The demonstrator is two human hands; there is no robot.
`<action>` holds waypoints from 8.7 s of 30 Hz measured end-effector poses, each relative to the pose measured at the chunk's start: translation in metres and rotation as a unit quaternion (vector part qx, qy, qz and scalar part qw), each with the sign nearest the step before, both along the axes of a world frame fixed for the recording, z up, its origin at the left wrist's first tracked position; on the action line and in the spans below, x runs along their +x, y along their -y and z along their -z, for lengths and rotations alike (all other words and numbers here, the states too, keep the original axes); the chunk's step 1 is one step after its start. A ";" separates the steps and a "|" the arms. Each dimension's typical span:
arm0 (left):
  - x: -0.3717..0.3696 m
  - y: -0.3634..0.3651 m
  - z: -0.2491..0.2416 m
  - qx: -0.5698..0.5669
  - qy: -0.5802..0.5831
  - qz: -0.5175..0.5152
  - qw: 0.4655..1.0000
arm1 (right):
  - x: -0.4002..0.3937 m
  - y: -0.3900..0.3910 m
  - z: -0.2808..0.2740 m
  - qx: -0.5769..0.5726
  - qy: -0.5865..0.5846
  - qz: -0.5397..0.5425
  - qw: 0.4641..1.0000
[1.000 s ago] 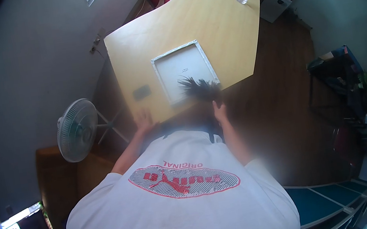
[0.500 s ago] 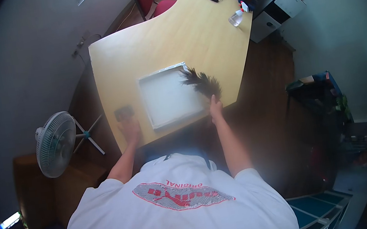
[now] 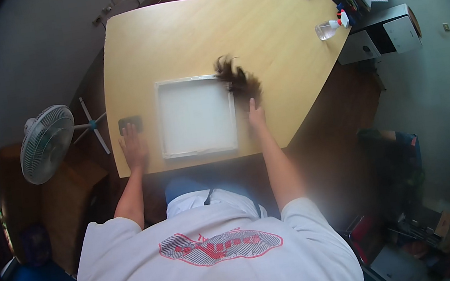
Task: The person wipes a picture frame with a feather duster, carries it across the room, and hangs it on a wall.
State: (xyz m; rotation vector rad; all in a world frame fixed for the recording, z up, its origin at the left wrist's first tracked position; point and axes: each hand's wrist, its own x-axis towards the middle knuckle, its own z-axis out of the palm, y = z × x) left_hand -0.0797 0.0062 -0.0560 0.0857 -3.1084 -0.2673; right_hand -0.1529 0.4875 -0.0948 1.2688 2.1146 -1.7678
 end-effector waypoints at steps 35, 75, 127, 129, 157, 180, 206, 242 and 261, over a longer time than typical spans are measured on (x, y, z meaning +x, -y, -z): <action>0.011 -0.001 0.013 -0.012 -0.038 -0.002 0.999 | 0.081 -0.087 -0.049 0.123 -0.005 -0.254 0.959; -0.012 0.041 -0.021 0.025 0.315 0.151 0.937 | 0.211 0.119 -0.033 -0.016 0.016 0.116 0.993; 0.103 0.039 0.016 -0.031 0.296 0.098 0.950 | 0.257 0.128 -0.001 0.023 -0.072 -0.078 0.994; 0.111 0.028 0.012 -0.024 0.299 0.089 0.950 | 0.252 0.121 0.015 0.119 -0.193 -0.213 0.950; 0.025 0.139 -0.020 -0.050 0.205 0.388 0.897 | 0.238 0.316 0.060 0.071 -0.004 -0.021 0.997; 0.006 0.184 -0.037 -0.032 0.185 0.425 0.885 | 0.147 0.437 -0.035 -0.174 0.049 0.139 0.974; 0.018 0.121 -0.025 0.042 0.111 0.229 0.966 | 0.035 0.283 -0.071 0.152 0.072 -0.270 0.948; 0.022 0.018 -0.017 0.066 0.326 -0.083 0.940 | 0.025 0.062 -0.013 -0.166 0.053 -0.004 0.985; -0.037 -0.074 -0.167 0.770 0.286 -0.080 0.565 | 0.132 0.218 -0.188 0.153 -0.244 -0.525 0.801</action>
